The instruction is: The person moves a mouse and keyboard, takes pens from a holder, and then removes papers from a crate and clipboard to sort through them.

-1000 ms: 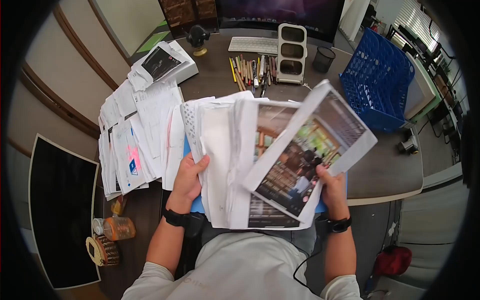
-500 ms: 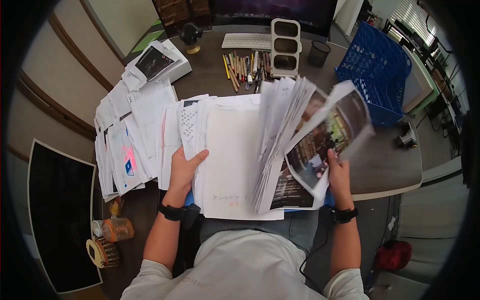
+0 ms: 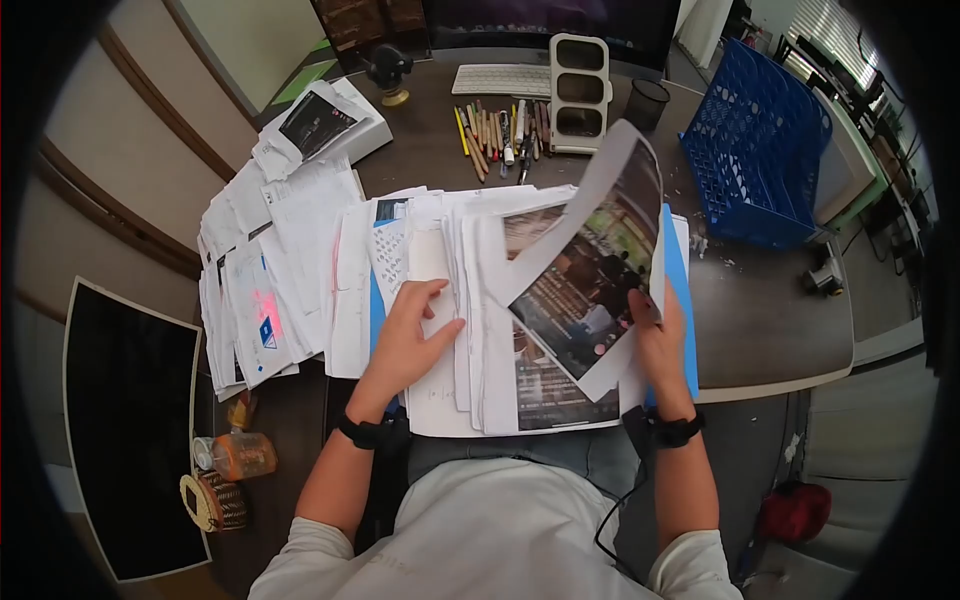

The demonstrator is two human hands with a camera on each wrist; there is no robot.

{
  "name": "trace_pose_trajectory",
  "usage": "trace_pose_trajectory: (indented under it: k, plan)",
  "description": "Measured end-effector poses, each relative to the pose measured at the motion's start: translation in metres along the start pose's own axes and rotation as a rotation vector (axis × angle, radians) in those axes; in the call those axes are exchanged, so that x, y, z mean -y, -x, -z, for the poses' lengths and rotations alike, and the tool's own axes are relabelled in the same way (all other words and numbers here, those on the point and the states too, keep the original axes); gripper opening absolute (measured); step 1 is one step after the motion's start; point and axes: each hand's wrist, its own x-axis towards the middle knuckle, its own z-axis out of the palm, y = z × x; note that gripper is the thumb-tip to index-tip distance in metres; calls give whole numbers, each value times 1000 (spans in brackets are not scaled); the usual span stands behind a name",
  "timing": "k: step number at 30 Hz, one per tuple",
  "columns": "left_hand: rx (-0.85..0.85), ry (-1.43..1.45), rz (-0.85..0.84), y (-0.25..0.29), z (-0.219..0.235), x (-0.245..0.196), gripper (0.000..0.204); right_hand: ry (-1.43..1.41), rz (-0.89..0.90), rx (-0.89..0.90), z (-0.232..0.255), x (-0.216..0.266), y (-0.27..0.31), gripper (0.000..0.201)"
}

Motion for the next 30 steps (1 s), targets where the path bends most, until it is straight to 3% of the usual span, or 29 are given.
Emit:
trace_pose_trajectory:
  k: [1, 2, 3, 5, 6, 9, 10, 12, 13, 15, 21, 23, 24, 25, 27, 30]
  plan:
    - [53, -184, -116, 1, -3, 0, 49, -98, 28, 3, 3, 3, 0, 18]
    - [74, -227, -89, 2, -3, -2, 49, -278, -81, -27, 14, 7, 4, 11]
    - [76, -222, -87, 3, -1, -5, 49, -262, -141, -26, 30, 1, 0, 13]
    - [149, -202, -119, 5, 8, -7, 52, -107, -69, -36, 55, -46, -7, 20]
    - [155, -197, -123, 7, 15, 0, 52, -185, -182, 41, 69, -61, -8, 33]
    - [179, -322, -249, 14, 37, 14, 63, -242, -275, 136, 83, -32, 1, 44]
    - [287, -383, -228, 17, 42, 11, 71, -379, -376, 179, 83, -23, 1, 57]
    - [437, -530, -152, 21, 41, 6, 91, -446, -410, 264, 81, -24, 0, 60]
    - [437, -531, -145, 21, 37, 3, 91, -514, -443, 342, 80, -21, 1, 63]
    - [438, -667, -227, 18, 28, -3, 94, -537, -440, 332, 69, -16, -1, 63]
    - [460, -710, -276, 1, 2, -3, 88, -519, -360, 348, 43, -7, 6, 67]
    - [490, -794, -257, 1, 3, -5, 89, -432, -288, 302, 41, -21, 10, 64]
    - [487, -795, -254, 3, 4, -5, 89, -505, -308, 188, 43, -15, 12, 63]
    - [441, -715, -276, 6, 6, -5, 90, -579, -328, 71, 44, -12, 12, 62]
    - [406, -637, -309, 12, 10, -3, 92, -575, -301, 30, 51, -19, 7, 63]
    - [291, -421, -289, 23, 16, -14, 95, -389, -343, 165, 76, -37, -4, 60]
